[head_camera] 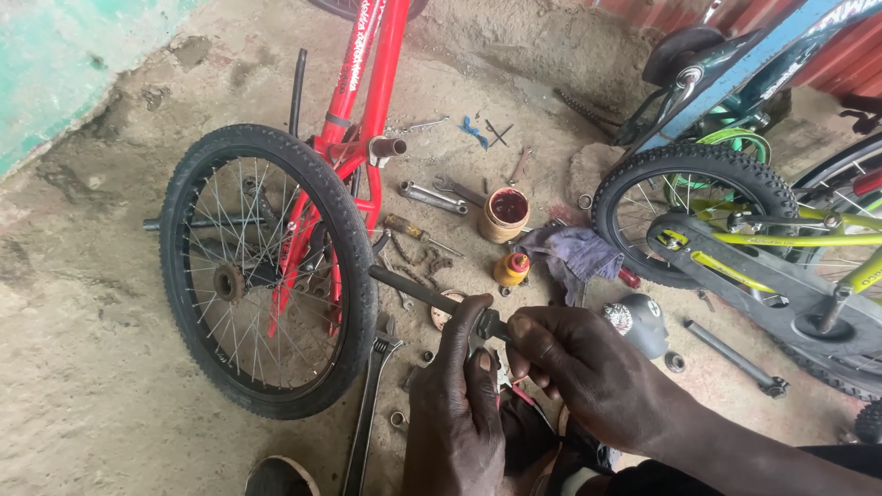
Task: Using pliers to adjust and remove a bicycle wheel axle and its associated nuts.
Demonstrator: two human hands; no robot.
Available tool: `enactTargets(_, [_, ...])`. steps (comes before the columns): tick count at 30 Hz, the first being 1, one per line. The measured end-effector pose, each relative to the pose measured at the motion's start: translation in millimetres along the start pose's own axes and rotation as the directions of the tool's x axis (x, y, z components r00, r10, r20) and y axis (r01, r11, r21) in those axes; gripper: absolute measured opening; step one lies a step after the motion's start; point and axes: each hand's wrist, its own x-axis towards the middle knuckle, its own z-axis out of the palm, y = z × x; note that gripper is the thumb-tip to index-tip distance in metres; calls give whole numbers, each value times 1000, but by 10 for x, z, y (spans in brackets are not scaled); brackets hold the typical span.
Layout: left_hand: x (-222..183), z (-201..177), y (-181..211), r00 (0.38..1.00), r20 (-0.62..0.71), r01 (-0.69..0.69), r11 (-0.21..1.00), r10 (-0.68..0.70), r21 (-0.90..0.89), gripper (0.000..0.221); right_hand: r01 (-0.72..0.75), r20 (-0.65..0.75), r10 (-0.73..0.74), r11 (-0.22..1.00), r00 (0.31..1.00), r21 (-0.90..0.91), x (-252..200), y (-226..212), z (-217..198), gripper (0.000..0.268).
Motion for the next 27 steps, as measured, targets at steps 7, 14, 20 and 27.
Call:
enactTargets(7, [30,-3,-59,964,92,267,911,-251,-315,45,-151,80,152,988,985,-20,-10,-173,-109,54])
enactTargets(14, [112,-72,-198,674,120,560,399,-729,-726,41,89,-1,-89,995,996,51,198,144,-199,23])
enactTargets(20, [131,-136,-134,678,120,535,375,-726,-757,41,4,89,-2,1000,996,-24,183,-51,-231,26])
enactTargets(27, [82,-183,-288,626,133,568,332,-769,-753,52,179,18,-188,892,982,-415,948,815,-102,29])
